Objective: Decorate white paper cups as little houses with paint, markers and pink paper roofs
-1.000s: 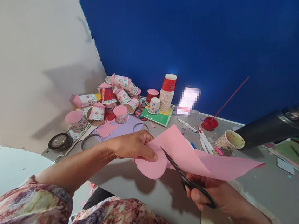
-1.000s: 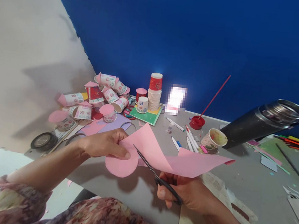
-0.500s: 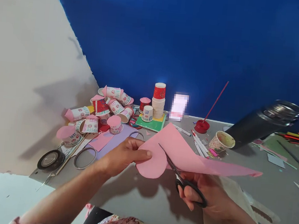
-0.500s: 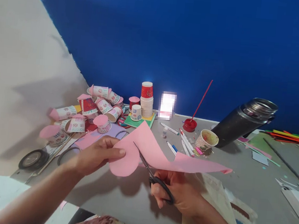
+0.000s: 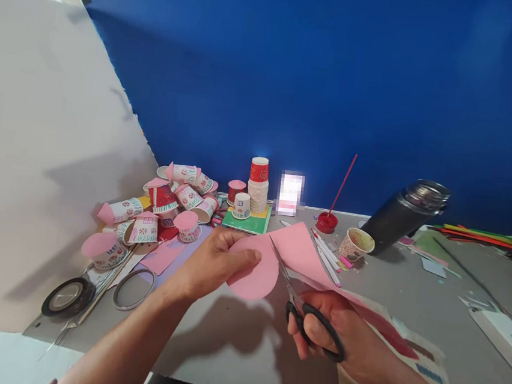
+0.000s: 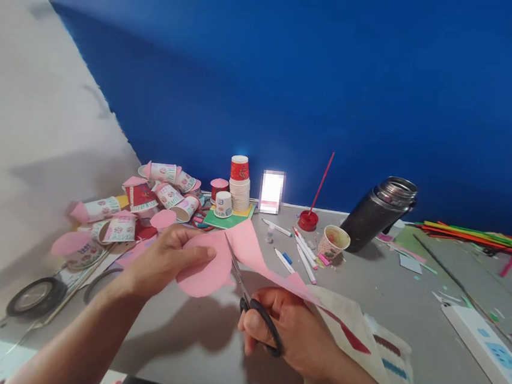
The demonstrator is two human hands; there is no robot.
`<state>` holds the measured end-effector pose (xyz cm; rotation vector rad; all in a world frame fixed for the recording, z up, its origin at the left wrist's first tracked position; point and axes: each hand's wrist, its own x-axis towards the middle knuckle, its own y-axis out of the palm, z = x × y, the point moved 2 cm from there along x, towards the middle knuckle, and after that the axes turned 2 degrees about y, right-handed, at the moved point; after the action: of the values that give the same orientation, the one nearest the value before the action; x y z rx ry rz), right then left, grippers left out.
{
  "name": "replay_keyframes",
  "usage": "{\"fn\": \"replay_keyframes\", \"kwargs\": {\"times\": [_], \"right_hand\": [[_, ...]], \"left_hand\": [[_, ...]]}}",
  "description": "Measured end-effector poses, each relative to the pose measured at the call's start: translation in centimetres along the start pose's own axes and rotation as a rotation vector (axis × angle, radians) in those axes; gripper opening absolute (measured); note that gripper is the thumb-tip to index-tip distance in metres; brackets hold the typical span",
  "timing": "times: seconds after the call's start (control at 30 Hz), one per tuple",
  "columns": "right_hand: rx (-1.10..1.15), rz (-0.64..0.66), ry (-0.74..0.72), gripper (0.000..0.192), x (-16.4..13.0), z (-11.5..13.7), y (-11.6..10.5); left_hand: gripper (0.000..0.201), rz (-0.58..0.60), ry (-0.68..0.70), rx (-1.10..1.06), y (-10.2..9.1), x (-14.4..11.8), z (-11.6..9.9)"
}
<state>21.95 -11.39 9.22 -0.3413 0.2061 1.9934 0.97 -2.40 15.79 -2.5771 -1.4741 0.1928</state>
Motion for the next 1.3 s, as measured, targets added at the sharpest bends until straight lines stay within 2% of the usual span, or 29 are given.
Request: {"fn": "replay_keyframes", "kwargs": {"times": [0.13,0.3,0.63,0.93,1.3], "right_hand": [[0.029,-0.011,-0.037,0.074,-0.2,-0.4,-0.3],[0.046,-0.029,-0.005,0.069,0.0,-1.2,-0.3],[0.065,-0.070,-0.010,0.036,-0.7,-1.2,-0.3],[0.091,-0.044,-0.011,0.060,-0.6,-1.4,-0.5],[0.057,-0.023,-0.103,0.063,-0.7,-1.9,-0.5]], "left_hand": [[0.033,0.078,-0.004,-0.014,0.3,0.3,0.2],[0.031,0.097,-0.018,-0.049,0.2,0.4,0.7],[0.032,0.102,-0.070,-0.054,0.6,0.5,0.7],[0.032,0.111,-0.104,-0.059,0.7,0.3,0.9],[0.033,0.115,-0.136,-0.088,0.7,0.2,1.0]]}}
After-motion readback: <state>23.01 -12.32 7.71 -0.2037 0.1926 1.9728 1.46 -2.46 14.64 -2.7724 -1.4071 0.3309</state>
